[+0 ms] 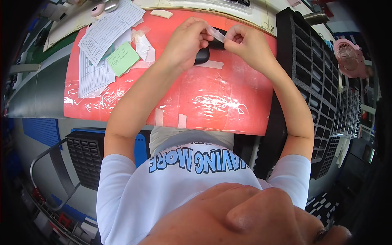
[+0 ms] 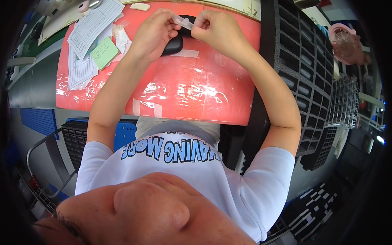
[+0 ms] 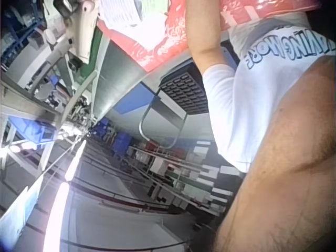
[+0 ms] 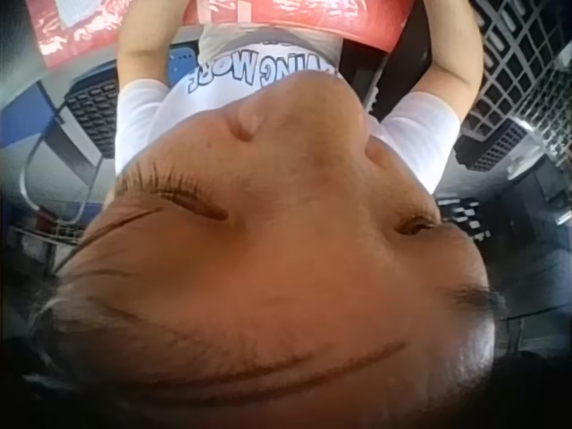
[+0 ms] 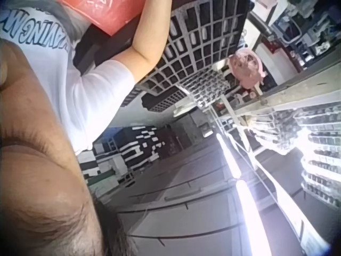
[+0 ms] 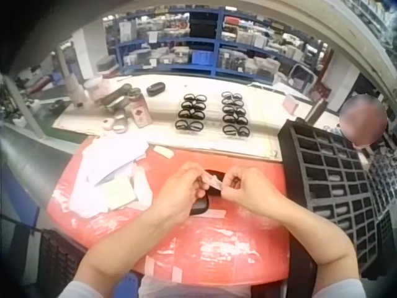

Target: Assembling and inspecting small electronic components at an industrial workbench.

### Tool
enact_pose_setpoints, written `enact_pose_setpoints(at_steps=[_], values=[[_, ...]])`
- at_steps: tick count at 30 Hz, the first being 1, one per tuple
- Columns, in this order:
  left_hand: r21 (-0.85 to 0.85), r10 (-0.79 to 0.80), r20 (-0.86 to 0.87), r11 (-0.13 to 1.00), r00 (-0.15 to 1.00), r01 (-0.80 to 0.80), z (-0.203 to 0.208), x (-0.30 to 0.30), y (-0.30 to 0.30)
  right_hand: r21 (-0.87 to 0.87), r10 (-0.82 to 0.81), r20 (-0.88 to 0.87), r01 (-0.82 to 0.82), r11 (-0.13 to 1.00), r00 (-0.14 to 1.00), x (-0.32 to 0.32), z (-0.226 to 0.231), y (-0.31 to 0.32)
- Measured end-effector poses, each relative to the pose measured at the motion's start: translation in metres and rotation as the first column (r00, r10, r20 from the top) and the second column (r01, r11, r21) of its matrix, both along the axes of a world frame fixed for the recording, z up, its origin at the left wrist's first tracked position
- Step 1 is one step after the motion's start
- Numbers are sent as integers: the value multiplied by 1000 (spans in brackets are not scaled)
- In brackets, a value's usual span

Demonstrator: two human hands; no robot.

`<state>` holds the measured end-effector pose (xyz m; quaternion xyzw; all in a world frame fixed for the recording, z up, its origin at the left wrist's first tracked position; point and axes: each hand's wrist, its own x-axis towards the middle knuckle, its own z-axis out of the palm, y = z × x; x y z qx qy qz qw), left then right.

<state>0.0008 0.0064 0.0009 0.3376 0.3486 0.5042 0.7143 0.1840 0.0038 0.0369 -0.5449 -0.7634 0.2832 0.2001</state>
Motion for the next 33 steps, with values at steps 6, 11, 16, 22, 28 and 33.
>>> enact_pose_setpoints(at_steps=[6,11,16,22,28,33], values=[[86,18,-113,996,993,-9,-1,-2,0,-263,-129,-581,-35,964,804,-1,-4,5],[450,261,-606,891,751,53,-3,9,-2,-564,-445,-766,-154,811,464,22,-11,21],[491,268,-653,862,709,126,4,1,-2,-557,-249,-661,-240,795,708,5,5,13],[583,282,-734,728,618,360,24,-1,-10,-275,-96,-495,-51,960,864,16,-12,28],[728,609,-677,475,413,493,5,-2,-6,-227,-63,-431,-41,973,900,10,-11,24],[717,632,-679,462,373,521,1,0,-4,-179,-40,-383,-31,983,923,7,-10,22]])
